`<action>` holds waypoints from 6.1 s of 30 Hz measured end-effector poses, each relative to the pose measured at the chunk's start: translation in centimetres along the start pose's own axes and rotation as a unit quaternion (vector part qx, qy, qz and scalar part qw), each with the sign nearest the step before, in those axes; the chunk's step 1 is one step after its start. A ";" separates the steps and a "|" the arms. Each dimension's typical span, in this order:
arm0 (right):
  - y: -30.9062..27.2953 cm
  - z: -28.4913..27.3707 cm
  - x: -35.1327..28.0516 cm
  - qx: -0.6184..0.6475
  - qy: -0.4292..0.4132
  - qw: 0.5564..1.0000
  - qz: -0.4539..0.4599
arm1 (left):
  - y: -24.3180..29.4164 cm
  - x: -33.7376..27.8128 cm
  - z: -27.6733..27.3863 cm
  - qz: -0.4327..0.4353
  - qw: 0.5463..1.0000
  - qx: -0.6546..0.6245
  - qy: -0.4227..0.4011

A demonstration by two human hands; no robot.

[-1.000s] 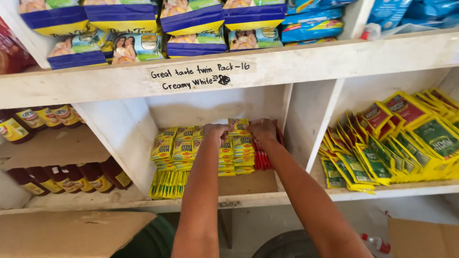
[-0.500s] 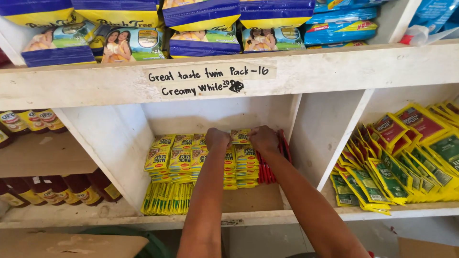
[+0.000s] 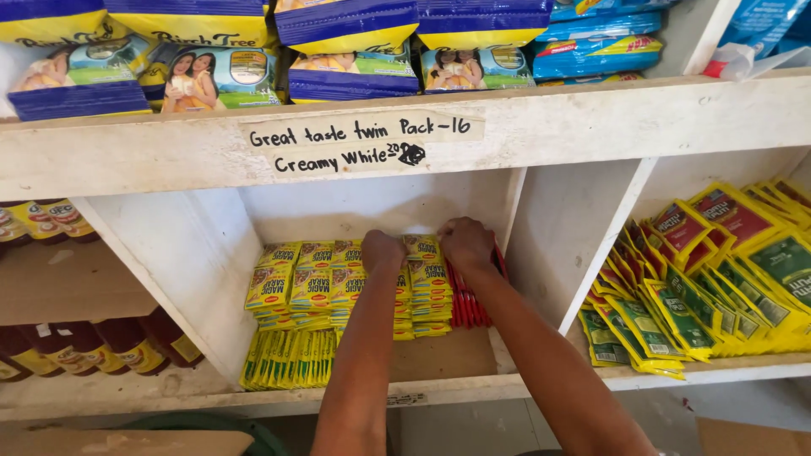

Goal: Stocking and organizing small seasoning packets from a cardboard box onto store shelves.

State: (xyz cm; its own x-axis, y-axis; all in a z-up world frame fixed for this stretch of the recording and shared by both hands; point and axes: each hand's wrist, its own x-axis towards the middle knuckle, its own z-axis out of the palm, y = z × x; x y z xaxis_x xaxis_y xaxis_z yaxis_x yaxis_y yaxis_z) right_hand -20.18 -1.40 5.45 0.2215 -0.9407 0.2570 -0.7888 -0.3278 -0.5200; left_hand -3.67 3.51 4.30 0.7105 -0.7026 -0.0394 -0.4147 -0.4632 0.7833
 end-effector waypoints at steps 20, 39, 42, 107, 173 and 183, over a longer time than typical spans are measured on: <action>-5.3 -10.6 -14.9 0.140 0.066 0.985 -0.071 | 3.9 -4.7 -10.5 0.134 0.955 0.265 -0.018; -30.5 -19.2 -43.5 0.315 -0.209 0.831 -0.409 | -10.2 -37.0 -51.4 0.066 0.896 0.438 0.034; -32.7 -17.1 -45.5 0.271 -0.231 0.803 -0.477 | -15.2 -37.8 -53.2 0.037 0.897 0.439 0.019; -33.6 -11.7 -45.8 0.538 -0.322 0.759 -0.178 | -21.7 -38.3 -53.8 0.114 0.928 -0.335 -0.114; -2.9 -1.6 -4.6 0.529 -0.031 0.840 0.117 | -3.5 1.3 -5.0 -0.080 0.899 -0.392 -0.178; -0.2 8.2 -0.7 0.279 -0.034 0.959 -0.023 | -11.3 12.7 2.2 -0.152 0.921 -0.258 -0.248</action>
State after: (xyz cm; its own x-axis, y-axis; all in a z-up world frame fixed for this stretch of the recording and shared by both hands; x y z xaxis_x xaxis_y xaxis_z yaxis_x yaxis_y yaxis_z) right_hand -15.50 -1.45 -1.30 0.3014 -0.9212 0.2462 -0.3508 -0.3472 -0.8697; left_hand 8.83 -1.40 -6.36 0.3497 -0.8018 -0.4846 0.1774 -0.4512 0.8746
